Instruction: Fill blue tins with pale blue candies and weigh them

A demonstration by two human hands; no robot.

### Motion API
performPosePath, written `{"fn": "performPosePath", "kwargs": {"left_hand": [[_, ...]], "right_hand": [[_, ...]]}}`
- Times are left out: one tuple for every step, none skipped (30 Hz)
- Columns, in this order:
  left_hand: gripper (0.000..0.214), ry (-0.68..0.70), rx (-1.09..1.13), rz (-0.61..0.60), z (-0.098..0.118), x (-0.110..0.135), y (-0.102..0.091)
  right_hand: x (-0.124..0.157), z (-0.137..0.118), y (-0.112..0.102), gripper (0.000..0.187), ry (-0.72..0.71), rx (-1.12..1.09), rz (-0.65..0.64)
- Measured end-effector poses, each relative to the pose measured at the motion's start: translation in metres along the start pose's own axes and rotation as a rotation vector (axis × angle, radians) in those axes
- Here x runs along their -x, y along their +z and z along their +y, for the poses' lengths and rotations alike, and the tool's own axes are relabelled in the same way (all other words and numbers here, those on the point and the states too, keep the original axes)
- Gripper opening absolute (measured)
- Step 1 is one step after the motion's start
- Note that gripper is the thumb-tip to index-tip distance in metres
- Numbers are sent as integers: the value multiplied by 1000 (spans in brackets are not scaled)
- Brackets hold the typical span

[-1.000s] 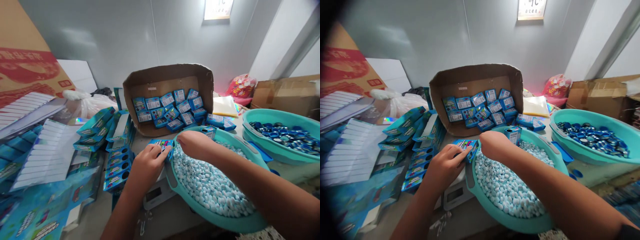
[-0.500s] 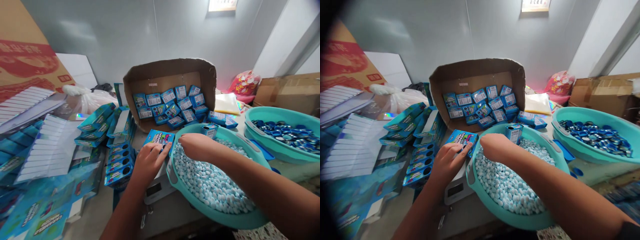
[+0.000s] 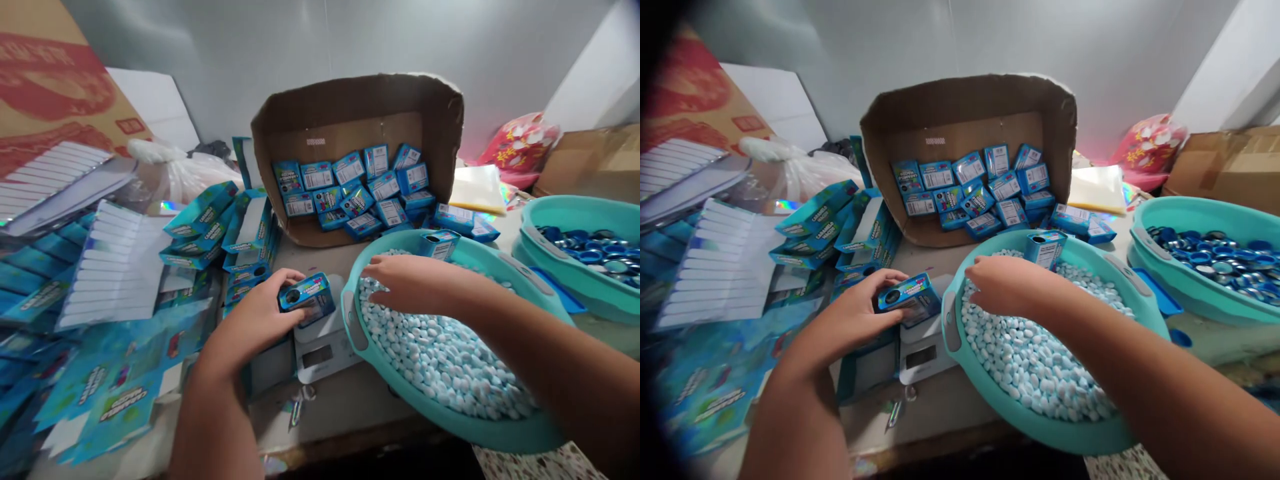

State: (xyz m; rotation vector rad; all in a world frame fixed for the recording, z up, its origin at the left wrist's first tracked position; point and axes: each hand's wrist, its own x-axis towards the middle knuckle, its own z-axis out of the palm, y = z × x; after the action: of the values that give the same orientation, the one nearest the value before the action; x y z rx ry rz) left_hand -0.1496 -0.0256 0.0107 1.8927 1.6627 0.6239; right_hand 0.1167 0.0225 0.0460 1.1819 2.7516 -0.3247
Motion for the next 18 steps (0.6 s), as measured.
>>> {"fn": "performPosePath", "kwargs": {"left_hand": [[54, 13, 24, 12, 0, 1, -1], [60, 36, 59, 46, 1, 3, -1], [63, 65, 88, 104, 3, 4, -1], [60, 96, 96, 190, 5, 6, -2], [51, 126, 81, 292, 7, 7, -2], [39, 154, 49, 403, 9, 9, -2], [29, 177, 12, 505, 10, 9, -2], [22, 194, -18, 592, 11, 10, -2], [20, 206, -32, 659, 12, 10, -2], [19, 212, -30, 711, 12, 9, -2], [19, 209, -13, 752, 11, 9, -1], [20, 201, 10, 789, 10, 8, -1], [21, 191, 29, 823, 9, 7, 0], [22, 182, 39, 851, 8, 6, 1], [23, 174, 39, 869, 8, 5, 1], [23, 165, 30, 885, 7, 4, 2], [22, 156, 16, 897, 6, 4, 2], [22, 149, 2, 909, 6, 3, 2]], "right_hand": [[-1, 2, 1, 26, -23, 4, -8], [-1, 5, 3, 25, -37, 2, -12], [-2, 7, 4, 25, -49, -2, -14], [-4, 10, 6, 26, -56, -5, -14], [-5, 13, 7, 26, -58, -10, -12], [-6, 15, 8, 26, -52, -15, -12], [-8, 16, 9, 26, -41, -19, -17], [-9, 17, 9, 24, -29, -19, -25], [-10, 17, 9, 22, -17, -15, -37], [-11, 16, 9, 20, -4, -9, -49], [-11, 15, 8, 18, 12, -3, -59], [-11, 13, 8, 16, 29, 3, -71], [-11, 12, 7, 15, 45, 6, -82], [-11, 11, 6, 16, 65, 9, -89], [-11, 10, 6, 16, 84, 10, -95], [-10, 9, 5, 17, 98, 12, -97], [-10, 9, 5, 17, 104, 17, -95], [-9, 9, 4, 15, 107, 24, -92]]}}
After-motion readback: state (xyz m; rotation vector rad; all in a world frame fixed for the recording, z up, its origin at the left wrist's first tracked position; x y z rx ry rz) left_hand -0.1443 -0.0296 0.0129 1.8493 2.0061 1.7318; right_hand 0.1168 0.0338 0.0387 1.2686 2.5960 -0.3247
